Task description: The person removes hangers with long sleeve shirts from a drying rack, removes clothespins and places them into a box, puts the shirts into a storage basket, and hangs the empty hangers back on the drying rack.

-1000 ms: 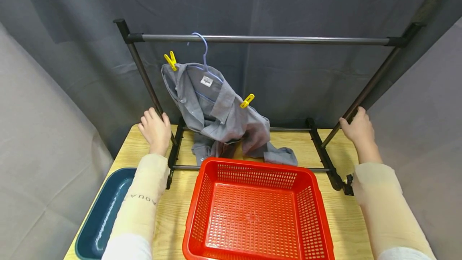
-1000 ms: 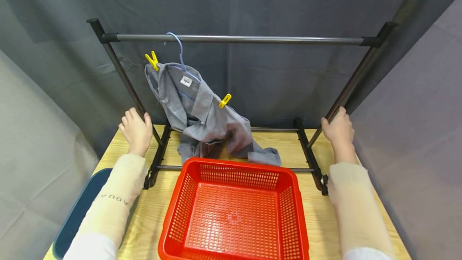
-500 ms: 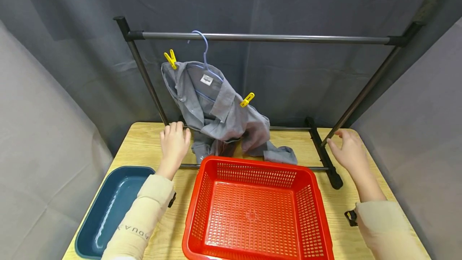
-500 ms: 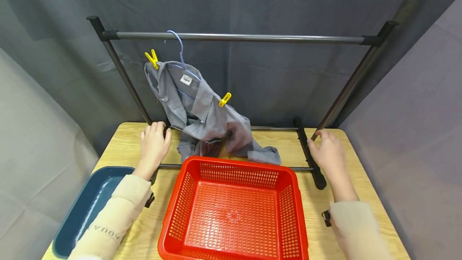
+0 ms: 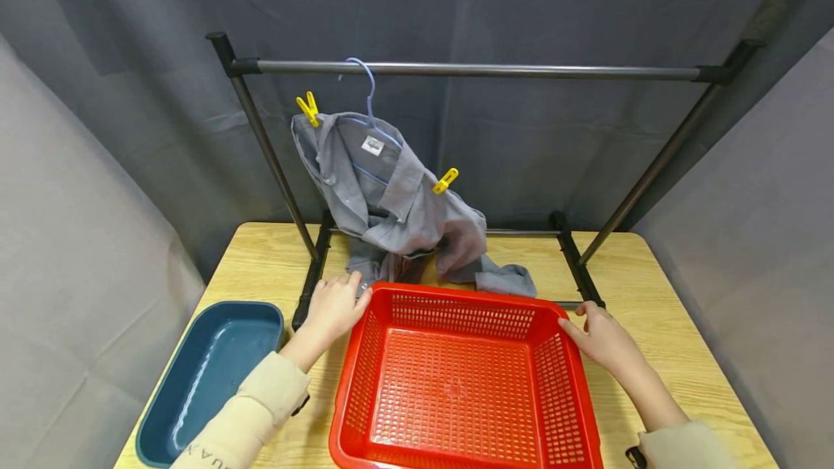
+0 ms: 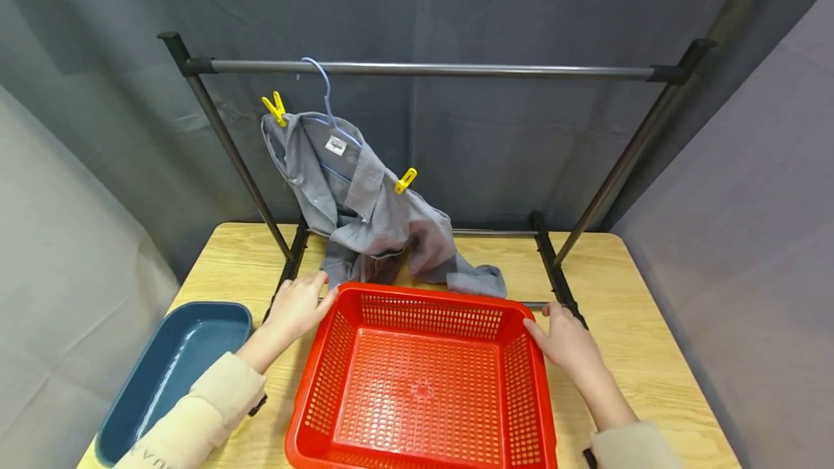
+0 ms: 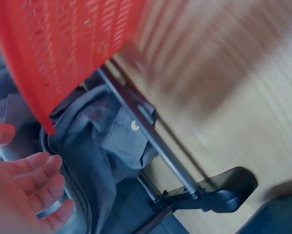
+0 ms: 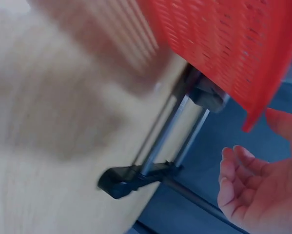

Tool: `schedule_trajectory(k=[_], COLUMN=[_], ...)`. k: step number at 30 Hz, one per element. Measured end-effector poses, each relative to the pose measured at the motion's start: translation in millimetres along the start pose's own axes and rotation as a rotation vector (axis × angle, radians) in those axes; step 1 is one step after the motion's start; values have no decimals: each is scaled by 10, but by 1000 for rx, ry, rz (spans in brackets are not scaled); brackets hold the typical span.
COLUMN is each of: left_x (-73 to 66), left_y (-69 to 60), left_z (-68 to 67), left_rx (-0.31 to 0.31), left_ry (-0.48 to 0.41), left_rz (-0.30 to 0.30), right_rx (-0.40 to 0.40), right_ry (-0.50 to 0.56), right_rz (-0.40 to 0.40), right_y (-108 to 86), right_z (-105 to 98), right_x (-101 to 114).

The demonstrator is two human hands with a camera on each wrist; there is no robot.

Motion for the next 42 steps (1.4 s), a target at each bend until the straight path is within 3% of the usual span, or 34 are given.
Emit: schedule_trajectory(k=[5, 13, 27, 42], left_x=[-25, -63, -74, -9], left_y=[-51, -110, -128, -115], left_z=[168, 292, 294, 296], left_rx=[61, 43, -57, -28], left_ry=[15, 15, 59, 25], left_rz=[8, 27, -1, -45], right_rx=[42, 49, -17, -38], right_ry=[5, 4, 53, 36], right_rz=[22, -9, -16, -9], right_y=[-27, 3, 137, 300], right_z=[160, 276, 274, 247], right_x=[-30, 8, 5, -10])
Point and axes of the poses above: each hand's wrist, its own y-axis towards the middle knuckle, its own z-axis out of the palm, x = y × z, the point moved 8 cm from there along y, towards the middle knuckle, and after that the axes turned 14 degrees about x, right-handed, at the moved point
